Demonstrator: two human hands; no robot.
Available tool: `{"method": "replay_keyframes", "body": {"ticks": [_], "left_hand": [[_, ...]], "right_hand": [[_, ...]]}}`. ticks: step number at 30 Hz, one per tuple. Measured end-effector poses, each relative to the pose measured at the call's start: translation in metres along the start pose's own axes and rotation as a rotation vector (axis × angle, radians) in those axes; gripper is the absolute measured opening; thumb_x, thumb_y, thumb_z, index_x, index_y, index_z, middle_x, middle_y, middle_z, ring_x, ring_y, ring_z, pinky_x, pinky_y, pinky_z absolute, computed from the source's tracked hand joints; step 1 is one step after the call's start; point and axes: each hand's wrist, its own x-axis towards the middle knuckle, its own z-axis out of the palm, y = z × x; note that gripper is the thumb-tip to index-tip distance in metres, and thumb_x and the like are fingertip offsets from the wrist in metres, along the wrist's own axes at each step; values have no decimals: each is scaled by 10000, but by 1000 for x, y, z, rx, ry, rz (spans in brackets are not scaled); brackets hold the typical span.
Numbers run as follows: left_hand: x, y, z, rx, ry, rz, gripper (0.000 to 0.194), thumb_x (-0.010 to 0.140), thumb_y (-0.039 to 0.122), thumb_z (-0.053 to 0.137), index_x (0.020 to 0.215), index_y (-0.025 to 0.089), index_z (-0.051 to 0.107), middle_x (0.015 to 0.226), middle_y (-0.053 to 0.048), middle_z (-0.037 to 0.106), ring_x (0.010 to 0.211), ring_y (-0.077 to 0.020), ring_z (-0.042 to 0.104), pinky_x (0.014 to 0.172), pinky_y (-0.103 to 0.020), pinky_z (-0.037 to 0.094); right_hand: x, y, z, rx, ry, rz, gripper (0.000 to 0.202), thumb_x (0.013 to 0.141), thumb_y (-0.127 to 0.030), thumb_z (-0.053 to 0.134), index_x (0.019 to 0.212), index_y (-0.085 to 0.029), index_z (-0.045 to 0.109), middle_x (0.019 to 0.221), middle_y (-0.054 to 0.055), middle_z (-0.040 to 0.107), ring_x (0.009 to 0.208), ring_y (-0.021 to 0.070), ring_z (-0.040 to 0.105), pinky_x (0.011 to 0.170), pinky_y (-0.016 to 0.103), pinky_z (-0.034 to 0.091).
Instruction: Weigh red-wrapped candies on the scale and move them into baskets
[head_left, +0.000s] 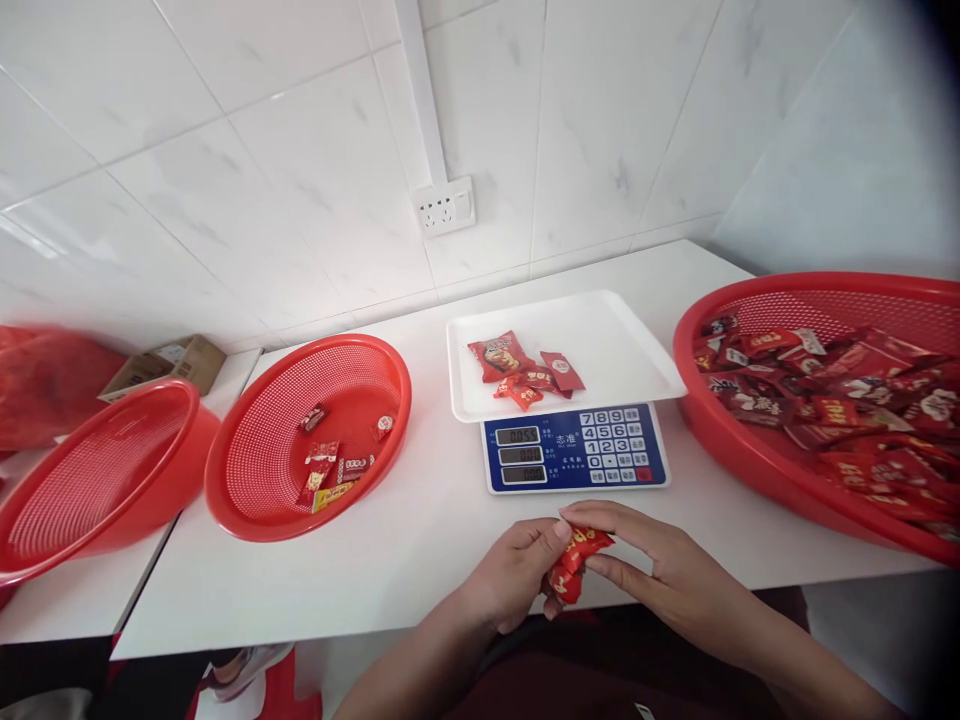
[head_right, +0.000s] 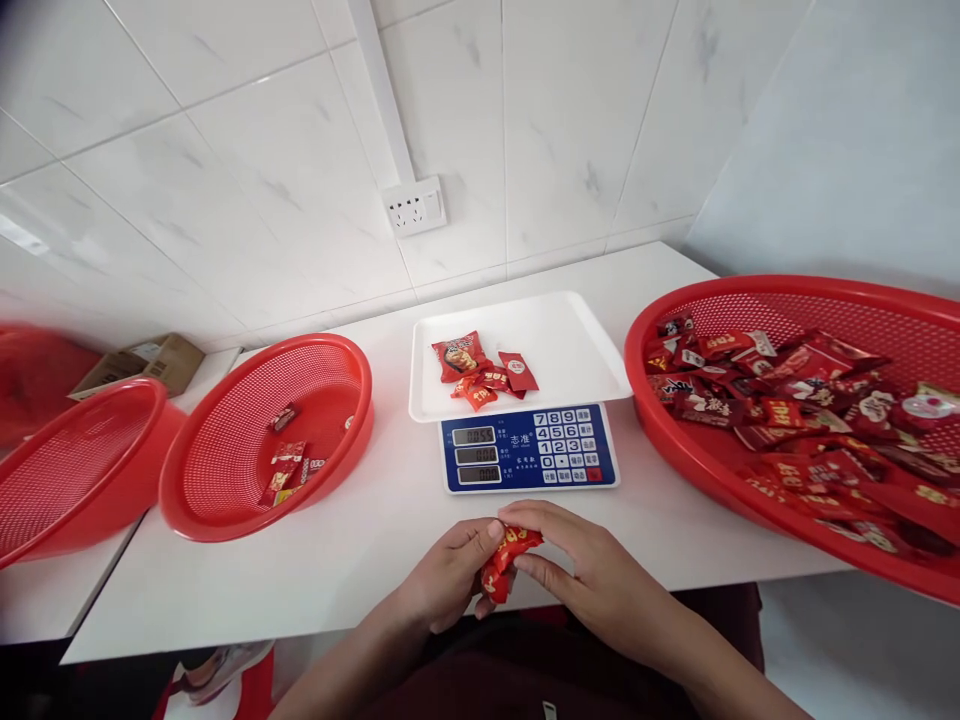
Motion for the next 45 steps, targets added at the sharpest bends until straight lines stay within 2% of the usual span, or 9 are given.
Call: {"method": "replay_keyframes", "body": {"ticks": [7,20,23,26,30,33,38,41,45], "left_hand": [[-1,1,3,56,43,-7,519,716,654,576,661,143,500,437,61,426,351,-39,340,311,-157,240],[0,2,1,1,124,31,515,692,651,603,601,165,458,403,70,405,325,-28,283,305,-161,190],[1,6,2,-53,189,68,506,734,648,552,655,150,505,457,45,447,369,-44,324,325,-165,230],[-1,15,2,-146,235,128,413,750,545,593,806,136,573,591,6,523,517,-88,463,426,-187,363],[-6,24,1,-213,219,165,310,696,308,708,927,166,558,774,-22,604,728,-126,552,654,-244,439],[-6,28,-1,-148,234,233,309,705,290,730,907,176,525,796,-24,640,725,-121,560,694,-260,422],[2,46,-7,-22,319,394,290,666,284,774,808,176,545,784,5,653,716,-103,566,697,-234,411],[6,60,-5,45,345,486,234,679,271,760,804,171,589,907,-15,658,821,-121,587,753,-243,433],[9,66,2,78,335,500,222,701,283,737,857,169,628,856,-7,648,776,-111,588,728,-241,462]], "right_hand": [[1,-1,-2,45,33,-59,288,854,-451,521,1000,-259,679,1030,59,671,971,211,612,860,344,495],[3,2,1,52,91,-37,259,816,-441,566,987,-286,685,1068,52,661,1029,225,592,905,368,476],[5,1,-1,170,201,48,301,771,-498,602,929,-258,688,1028,73,662,995,238,592,856,353,492],[5,5,-4,397,299,153,364,704,-537,660,912,-238,676,933,77,665,870,221,604,774,341,502],[4,13,-7,781,284,263,356,700,-531,678,909,-242,672,716,26,623,665,155,555,608,295,473],[3,15,-6,1004,243,307,309,704,-511,687,853,-241,677,712,14,599,632,129,525,534,250,425],[0,15,-3,1040,223,360,331,679,-529,701,797,-221,671,698,6,573,606,116,495,539,242,407],[-2,17,-4,1005,222,344,346,692,-538,683,810,-213,663,712,12,563,612,123,491,555,254,415],[-7,19,-7,1025,210,327,335,712,-531,669,826,-216,658,720,12,546,619,118,484,525,230,398]]}}
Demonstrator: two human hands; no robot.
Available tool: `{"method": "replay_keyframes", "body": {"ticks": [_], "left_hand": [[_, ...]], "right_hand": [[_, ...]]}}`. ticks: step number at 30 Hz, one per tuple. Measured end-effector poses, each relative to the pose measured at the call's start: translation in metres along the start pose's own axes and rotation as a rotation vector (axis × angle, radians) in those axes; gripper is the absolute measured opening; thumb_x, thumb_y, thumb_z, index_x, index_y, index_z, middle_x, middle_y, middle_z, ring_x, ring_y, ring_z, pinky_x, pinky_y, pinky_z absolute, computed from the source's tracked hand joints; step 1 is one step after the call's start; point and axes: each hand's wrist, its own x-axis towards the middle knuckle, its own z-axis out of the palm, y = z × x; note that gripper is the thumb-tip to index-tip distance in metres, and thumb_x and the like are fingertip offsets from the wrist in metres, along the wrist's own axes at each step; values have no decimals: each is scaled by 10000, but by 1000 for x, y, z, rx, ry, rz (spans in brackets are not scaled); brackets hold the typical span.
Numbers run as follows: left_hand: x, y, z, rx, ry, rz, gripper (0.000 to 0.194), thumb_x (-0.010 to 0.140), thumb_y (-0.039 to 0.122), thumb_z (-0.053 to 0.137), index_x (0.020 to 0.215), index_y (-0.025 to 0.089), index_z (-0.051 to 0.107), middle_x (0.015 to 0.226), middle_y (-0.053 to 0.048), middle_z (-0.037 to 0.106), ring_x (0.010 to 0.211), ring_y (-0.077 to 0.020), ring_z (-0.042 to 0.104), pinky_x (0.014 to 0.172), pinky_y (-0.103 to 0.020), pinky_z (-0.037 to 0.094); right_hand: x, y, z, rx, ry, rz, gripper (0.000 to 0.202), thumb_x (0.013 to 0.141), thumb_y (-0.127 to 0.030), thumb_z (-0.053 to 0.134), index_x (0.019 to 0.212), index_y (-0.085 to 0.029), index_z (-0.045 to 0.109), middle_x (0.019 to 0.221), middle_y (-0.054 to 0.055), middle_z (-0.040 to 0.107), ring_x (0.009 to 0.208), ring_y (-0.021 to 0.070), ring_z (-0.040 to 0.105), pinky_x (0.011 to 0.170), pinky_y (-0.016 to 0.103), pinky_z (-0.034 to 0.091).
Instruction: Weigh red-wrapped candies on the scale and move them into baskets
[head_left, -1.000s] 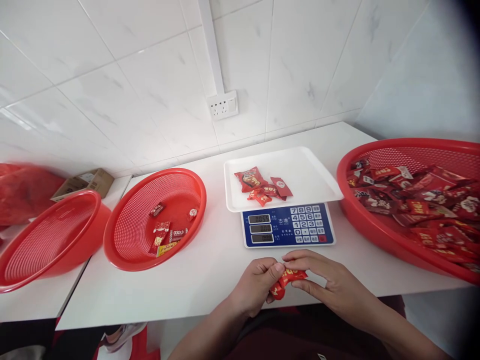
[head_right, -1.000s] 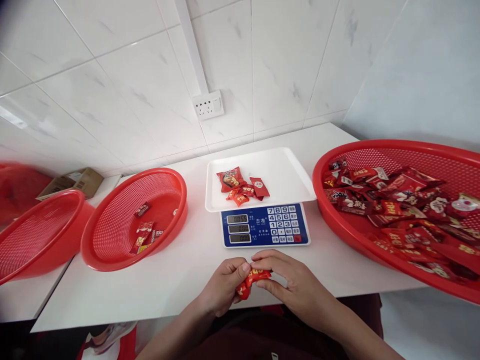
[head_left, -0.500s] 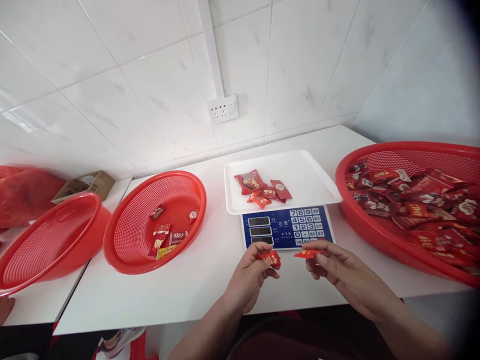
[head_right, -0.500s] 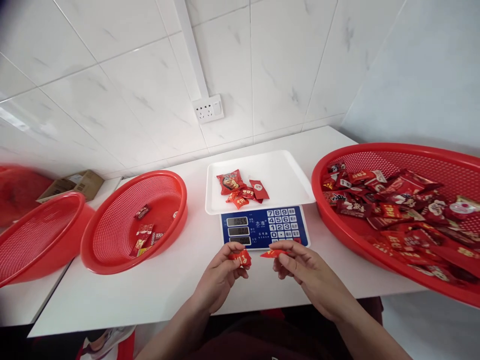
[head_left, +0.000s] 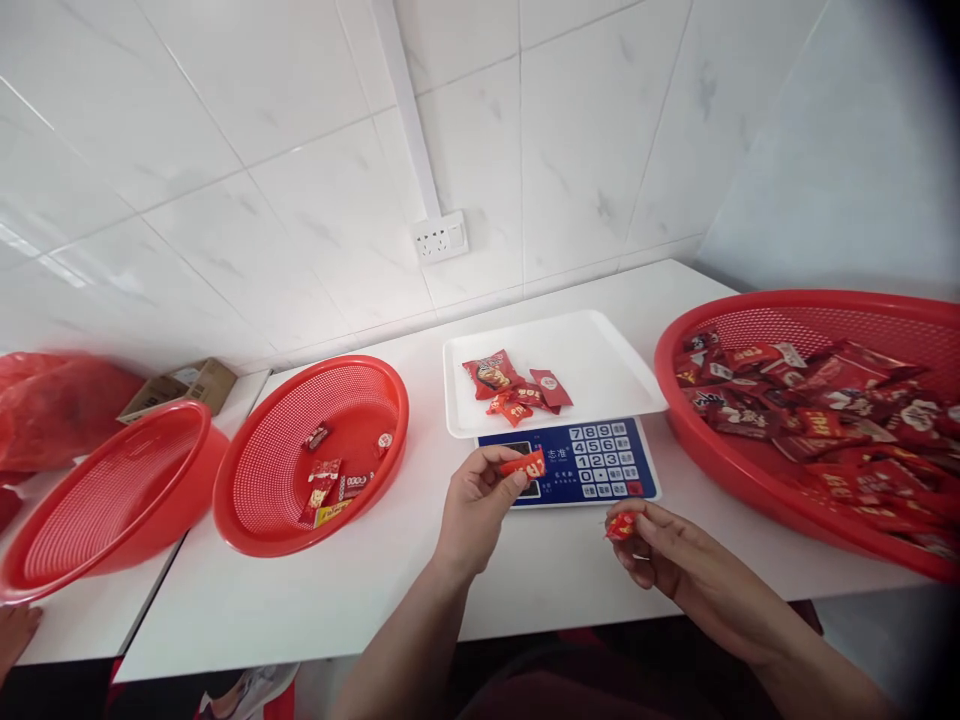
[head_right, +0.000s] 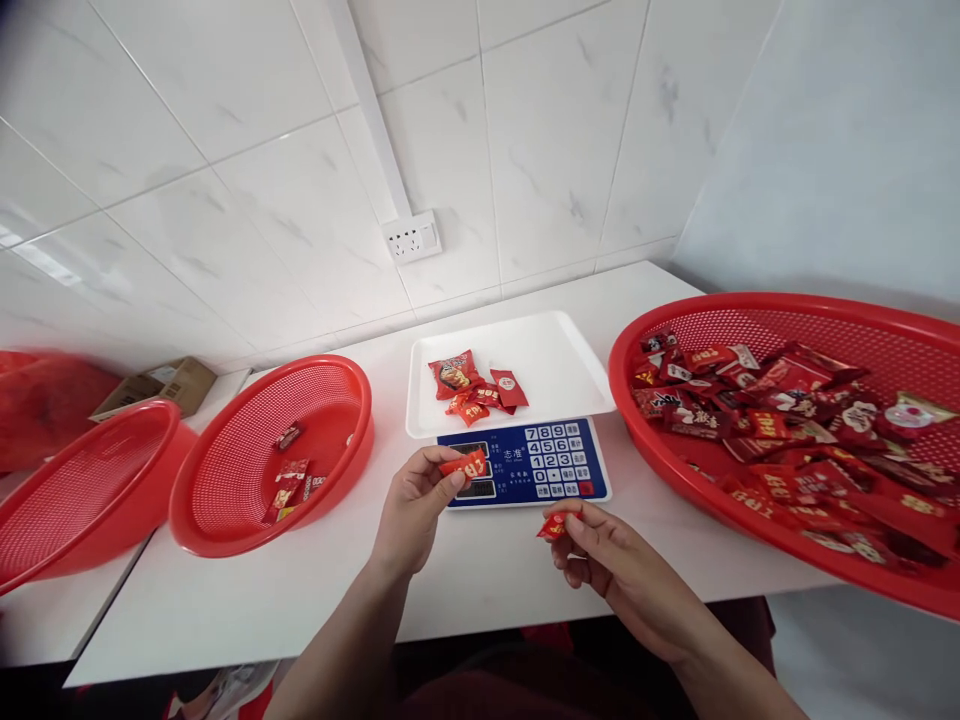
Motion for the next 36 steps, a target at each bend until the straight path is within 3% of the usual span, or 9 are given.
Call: {"method": "replay_keyframes", "body": {"ticks": [7,11,16,21,26,28,30,33,36], "left_hand": [[-10,-7,10,20,-13,-23,242,667,312,762,802,161,628,697,12,647,623,-96,574,632,-246,476],[-19,-13,18,64,-117,-101,249,657,319,769,763,149,622,699,-8,654,638,-108,573,636,-256,466],[-32,-29,25,128,-204,-150,234,695,342,738,773,146,637,763,-33,639,701,-126,576,687,-270,457],[-19,-23,18,449,-170,141,105,783,276,651,822,181,673,874,-55,615,804,-161,583,693,-267,482],[41,6,8,946,20,653,121,854,192,533,867,210,652,890,-54,675,899,-200,599,815,-346,476],[67,13,6,1105,64,759,135,857,166,515,870,205,643,882,-58,684,934,-221,595,847,-386,467],[84,15,6,1197,78,782,128,852,159,521,892,198,635,907,-66,689,990,-241,581,890,-423,451],[82,13,5,1160,118,821,158,859,186,526,992,187,613,1045,-89,668,1117,-250,526,954,-445,419],[50,3,1,1013,167,851,175,877,204,505,1020,187,603,1037,-91,667,1064,-218,563,917,-394,447]], "right_hand": [[-5,0,-2,81,-36,55,311,719,-512,672,823,-222,634,734,-5,533,633,101,487,461,177,369],[-5,4,2,96,-101,70,406,691,-566,667,927,-245,590,781,3,516,684,123,498,392,154,352],[-4,10,8,20,-196,96,419,720,-563,650,939,-227,525,617,-46,456,519,70,360,377,137,264],[0,15,6,-84,-62,28,387,749,-558,623,867,-204,520,598,-54,435,514,64,357,437,174,280],[5,24,1,-238,12,-70,412,764,-575,579,932,-199,558,611,-39,457,559,102,427,477,222,359],[6,28,-1,-304,5,-77,412,762,-567,576,942,-197,575,609,-38,468,560,106,441,496,236,385],[7,32,-2,-365,9,-75,417,755,-565,576,949,-196,588,618,-33,487,563,110,457,512,248,409],[7,34,-6,-431,25,-78,434,740,-575,575,955,-198,600,632,-24,505,576,120,475,522,256,435],[7,33,-11,-476,46,-102,443,734,-588,568,941,-199,613,628,-15,514,581,131,489,523,263,453]]}}
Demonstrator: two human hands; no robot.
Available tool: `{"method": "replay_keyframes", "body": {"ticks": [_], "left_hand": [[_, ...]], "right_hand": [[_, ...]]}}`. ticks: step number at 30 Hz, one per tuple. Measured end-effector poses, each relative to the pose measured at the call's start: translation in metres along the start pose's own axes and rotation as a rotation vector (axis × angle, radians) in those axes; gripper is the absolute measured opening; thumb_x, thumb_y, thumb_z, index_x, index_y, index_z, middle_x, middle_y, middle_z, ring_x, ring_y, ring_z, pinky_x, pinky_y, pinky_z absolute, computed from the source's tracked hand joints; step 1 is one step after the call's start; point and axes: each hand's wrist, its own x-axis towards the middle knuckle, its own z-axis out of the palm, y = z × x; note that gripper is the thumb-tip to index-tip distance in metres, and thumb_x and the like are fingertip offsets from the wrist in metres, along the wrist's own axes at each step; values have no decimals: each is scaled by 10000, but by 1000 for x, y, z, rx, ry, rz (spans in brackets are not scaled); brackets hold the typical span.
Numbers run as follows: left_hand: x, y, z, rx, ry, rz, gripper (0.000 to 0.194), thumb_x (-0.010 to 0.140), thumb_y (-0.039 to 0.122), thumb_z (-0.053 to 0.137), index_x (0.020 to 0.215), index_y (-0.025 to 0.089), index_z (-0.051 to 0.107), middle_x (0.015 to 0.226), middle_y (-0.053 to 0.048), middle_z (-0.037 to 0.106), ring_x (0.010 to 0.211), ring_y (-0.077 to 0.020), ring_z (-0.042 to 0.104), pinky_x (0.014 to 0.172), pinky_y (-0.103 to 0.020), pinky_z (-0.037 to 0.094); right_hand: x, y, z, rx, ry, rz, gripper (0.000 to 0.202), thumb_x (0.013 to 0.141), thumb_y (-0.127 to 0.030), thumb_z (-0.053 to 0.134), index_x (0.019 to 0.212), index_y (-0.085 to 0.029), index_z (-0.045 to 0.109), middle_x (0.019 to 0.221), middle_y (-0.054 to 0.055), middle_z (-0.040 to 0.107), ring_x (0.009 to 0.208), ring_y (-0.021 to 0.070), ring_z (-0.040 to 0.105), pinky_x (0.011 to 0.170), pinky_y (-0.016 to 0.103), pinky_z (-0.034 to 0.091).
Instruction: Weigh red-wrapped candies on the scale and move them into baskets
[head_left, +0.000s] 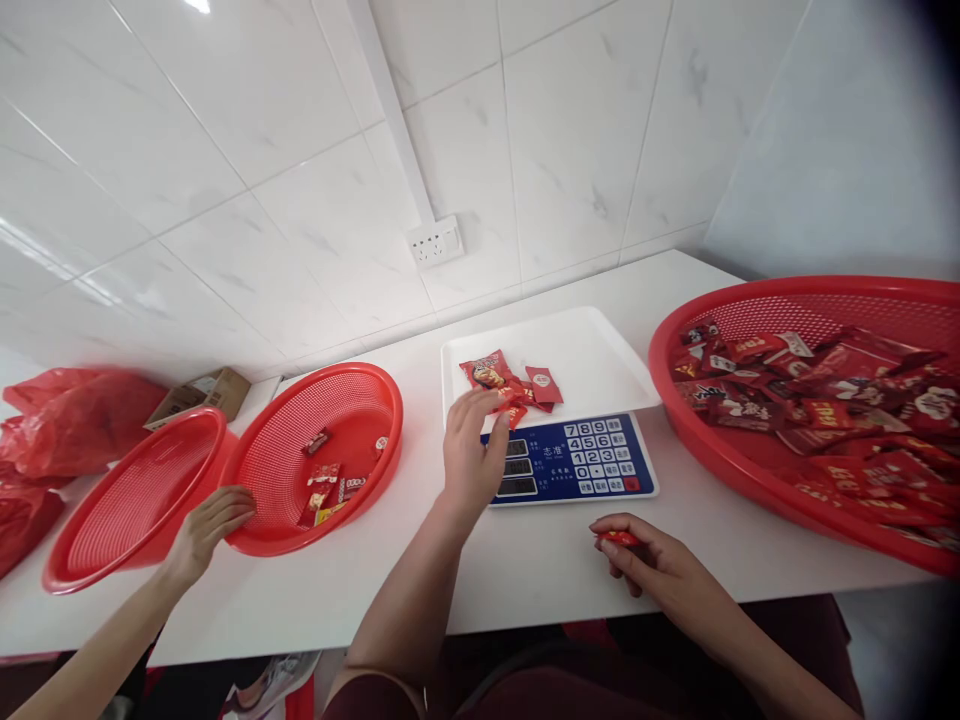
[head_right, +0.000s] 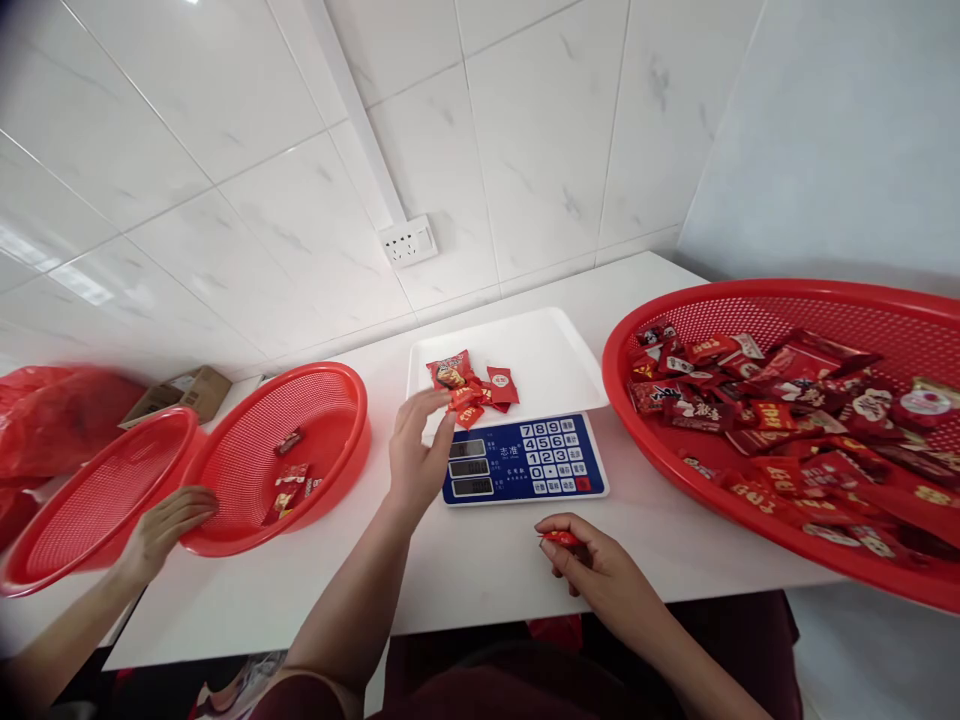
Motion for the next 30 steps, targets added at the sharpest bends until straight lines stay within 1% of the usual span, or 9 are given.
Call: {"method": "replay_keyframes", "body": {"ticks": [2,4,7,9,12,17,24,26,30], "left_hand": [[-28,10,-10,-68,-42,-69,166,881,208,490,983,200,621,945,-78,683,929,-195,612,827,-344,481],[-57,19,-17,-143,-208,-143,179,885,216,479,961,209,641,888,-78,692,835,-185,627,756,-314,491],[-90,27,-21,-218,-487,-210,208,883,252,485,972,213,668,855,-91,699,791,-196,626,722,-307,488],[-102,31,-21,-253,-607,-253,229,886,290,486,998,218,673,866,-95,701,797,-203,623,725,-305,480],[-107,33,-20,-286,-680,-315,242,891,326,482,1005,219,667,906,-93,699,830,-206,618,748,-300,460],[-101,32,-18,-305,-673,-339,221,881,334,499,949,206,666,881,-88,695,832,-206,609,748,-291,442],[-96,24,-14,-285,-640,-256,211,890,306,490,949,207,667,888,-93,696,826,-203,613,742,-292,453],[-89,16,-15,-213,-556,-225,215,903,285,466,943,200,659,888,-94,690,838,-200,609,757,-297,465],[-58,-5,-17,12,-290,-152,190,906,254,466,969,194,634,926,-83,669,874,-195,590,788,-311,476]], "right_hand": [[1,1,-2,-33,7,-17,434,744,-583,559,935,-199,620,640,-6,534,595,140,510,533,268,463],[2,3,-3,-75,-8,-42,410,766,-566,546,929,-199,624,666,4,561,620,147,531,550,269,469],[4,1,2,-162,-82,-88,365,809,-536,510,909,-206,628,718,13,610,647,153,551,584,272,472],[6,-3,8,-207,-146,-123,343,833,-516,484,892,-212,631,770,20,645,697,167,577,630,282,480],[7,-11,17,-243,-200,-172,323,852,-488,464,869,-216,638,825,26,672,769,186,608,688,288,486],[8,-16,20,-279,-194,-198,307,855,-469,466,885,-216,637,837,29,675,787,190,618,697,284,486],[7,-12,16,-333,-142,-177,310,869,-481,451,911,-225,621,859,25,673,798,186,613,718,281,481],[8,-8,16,-350,-106,-157,325,862,-497,450,909,-223,618,839,22,670,774,183,610,704,277,484],[11,1,18,-381,-39,-147,333,838,-513,471,908,-224,622,819,22,674,746,184,613,697,278,497]]}}
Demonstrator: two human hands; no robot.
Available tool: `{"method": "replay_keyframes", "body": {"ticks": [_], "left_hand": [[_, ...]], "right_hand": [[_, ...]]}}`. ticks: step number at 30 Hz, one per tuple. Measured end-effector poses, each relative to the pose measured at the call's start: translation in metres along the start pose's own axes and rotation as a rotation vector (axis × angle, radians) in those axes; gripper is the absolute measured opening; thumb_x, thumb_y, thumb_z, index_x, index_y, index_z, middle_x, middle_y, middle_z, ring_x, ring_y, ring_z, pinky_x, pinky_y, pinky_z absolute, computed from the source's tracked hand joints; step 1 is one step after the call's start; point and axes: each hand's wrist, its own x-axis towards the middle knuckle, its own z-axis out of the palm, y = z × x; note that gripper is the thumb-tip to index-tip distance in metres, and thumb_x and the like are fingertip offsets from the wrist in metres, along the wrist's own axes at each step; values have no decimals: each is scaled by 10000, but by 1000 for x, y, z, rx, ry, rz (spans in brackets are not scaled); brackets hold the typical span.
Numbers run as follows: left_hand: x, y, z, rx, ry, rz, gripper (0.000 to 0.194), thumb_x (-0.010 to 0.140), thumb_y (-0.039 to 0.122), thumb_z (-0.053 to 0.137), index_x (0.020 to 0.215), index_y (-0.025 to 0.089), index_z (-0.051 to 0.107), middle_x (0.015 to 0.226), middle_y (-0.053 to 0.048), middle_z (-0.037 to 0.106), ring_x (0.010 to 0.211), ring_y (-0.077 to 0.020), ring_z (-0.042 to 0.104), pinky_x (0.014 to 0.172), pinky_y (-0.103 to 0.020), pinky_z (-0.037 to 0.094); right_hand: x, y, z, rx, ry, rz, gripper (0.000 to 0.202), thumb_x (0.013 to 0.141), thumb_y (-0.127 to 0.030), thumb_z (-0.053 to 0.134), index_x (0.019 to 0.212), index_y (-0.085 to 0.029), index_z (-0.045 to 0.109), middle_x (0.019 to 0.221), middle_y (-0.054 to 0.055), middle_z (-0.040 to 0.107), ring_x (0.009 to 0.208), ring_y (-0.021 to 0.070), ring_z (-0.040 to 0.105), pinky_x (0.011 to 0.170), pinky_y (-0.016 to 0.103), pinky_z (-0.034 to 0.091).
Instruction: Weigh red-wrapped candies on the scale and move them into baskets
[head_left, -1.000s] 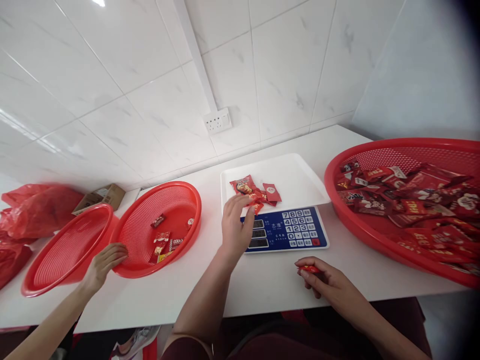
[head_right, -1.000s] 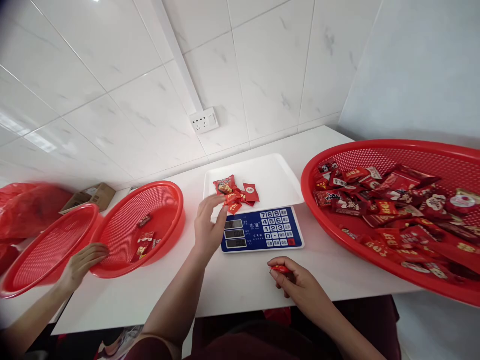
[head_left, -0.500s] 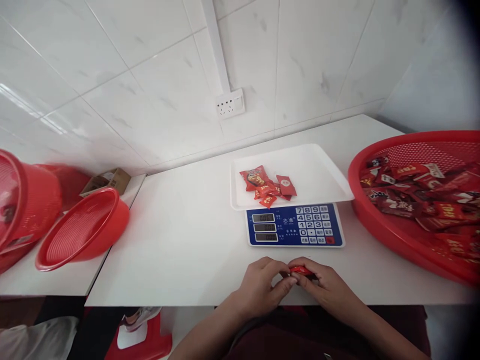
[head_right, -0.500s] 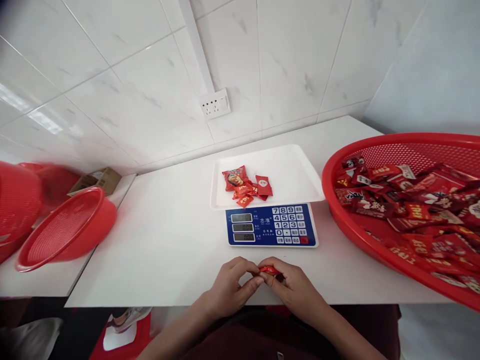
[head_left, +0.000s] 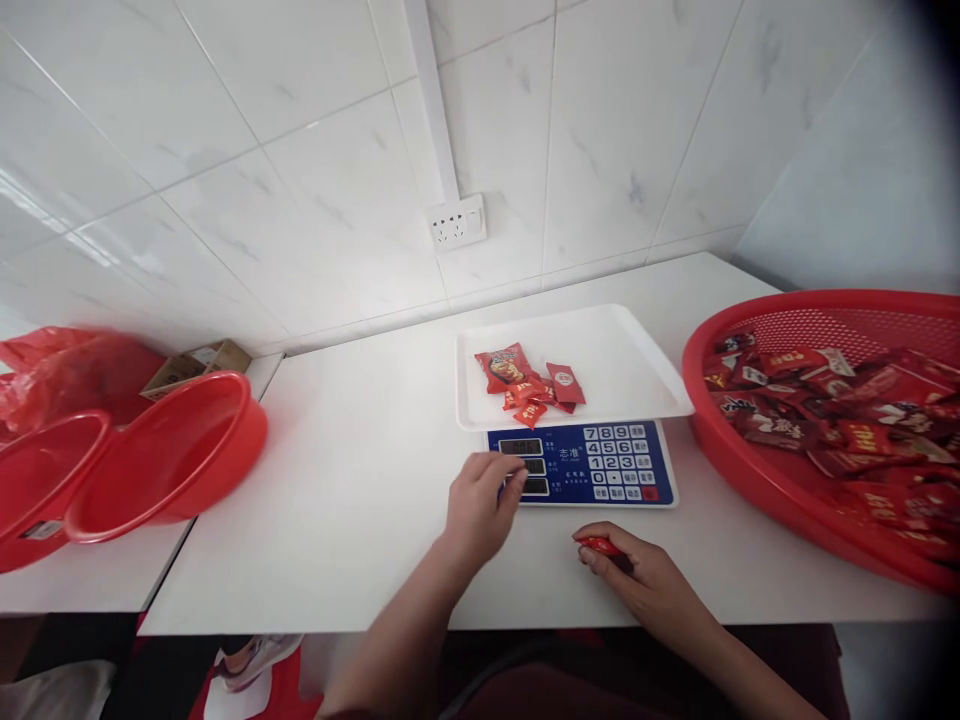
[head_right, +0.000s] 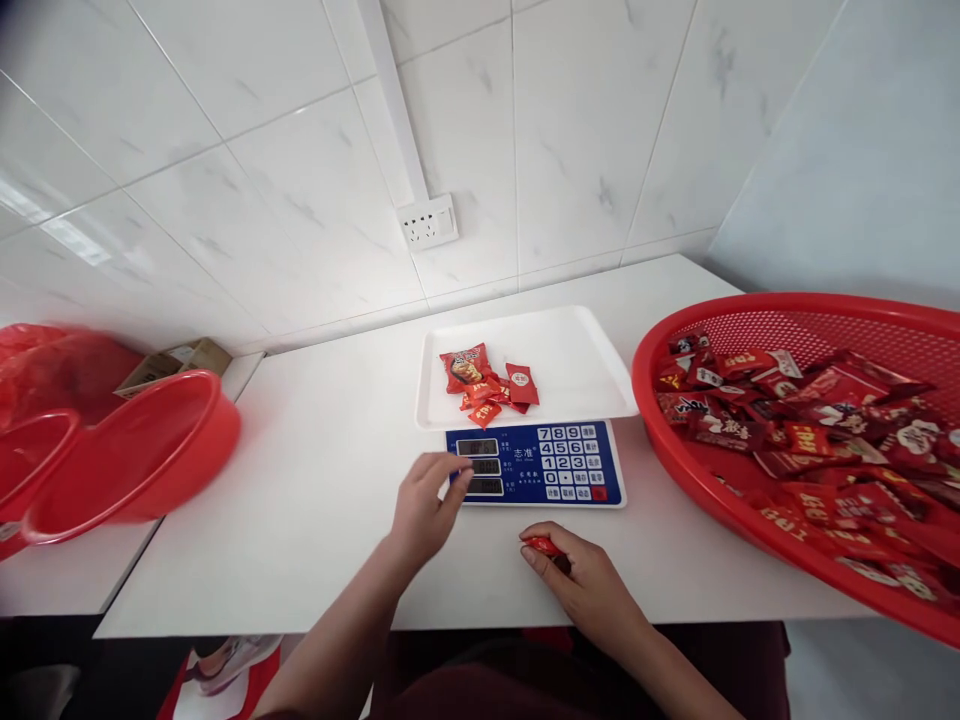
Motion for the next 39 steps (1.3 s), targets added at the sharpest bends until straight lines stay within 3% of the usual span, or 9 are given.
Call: {"method": "replay_keyframes", "body": {"ticks": [3,8,17,20,23,27,31,39], "left_hand": [[27,-8,-7,196,109,11,189,893,264,499,1013,190,624,956,-76,643,884,-202,569,773,-319,479],[57,-14,-6,402,105,15,153,866,239,543,979,192,634,938,-59,632,830,-206,545,723,-322,478],[87,-11,-6,356,97,5,191,880,159,483,986,203,636,948,-46,639,858,-199,532,784,-317,458],[102,-3,1,341,30,53,191,886,278,508,1005,209,641,1052,-55,613,971,-210,517,868,-331,433],[116,11,13,411,-85,123,339,850,460,532,1053,202,618,1138,-67,586,1082,-251,475,923,-375,394],[131,32,26,573,-281,139,449,840,545,496,1097,186,579,1023,-71,644,1058,-271,494,942,-417,354],[141,46,34,697,-409,101,387,858,470,502,1069,156,588,1004,-105,659,1022,-279,530,919,-417,356],[150,52,58,694,-425,170,201,837,163,492,996,139,612,971,-106,657,884,-241,614,837,-388,407]], "right_hand": [[2,5,3,-12,40,-24,334,832,-514,472,899,-229,631,826,21,682,742,180,620,710,274,502],[2,8,2,-16,42,-73,330,835,-509,476,897,-230,641,874,27,696,784,181,639,741,268,510],[1,9,2,-9,15,-126,343,854,-506,457,916,-226,644,910,43,697,838,188,645,756,271,513],[2,8,2,2,13,-122,337,850,-503,466,911,-225,646,902,44,697,824,188,643,744,271,512],[2,6,1,16,24,-120,318,844,-489,478,899,-227,648,884,40,700,800,188,642,730,270,513],[1,7,2,26,24,-128,309,851,-472,466,895,-225,645,876,34,697,796,184,643,727,261,508],[-1,9,3,31,28,-132,299,853,-459,463,892,-223,643,871,33,696,793,183,641,719,258,503],[-1,9,3,38,-7,-124,293,856,-458,460,892,-226,634,875,35,690,791,182,629,714,266,495]]}}
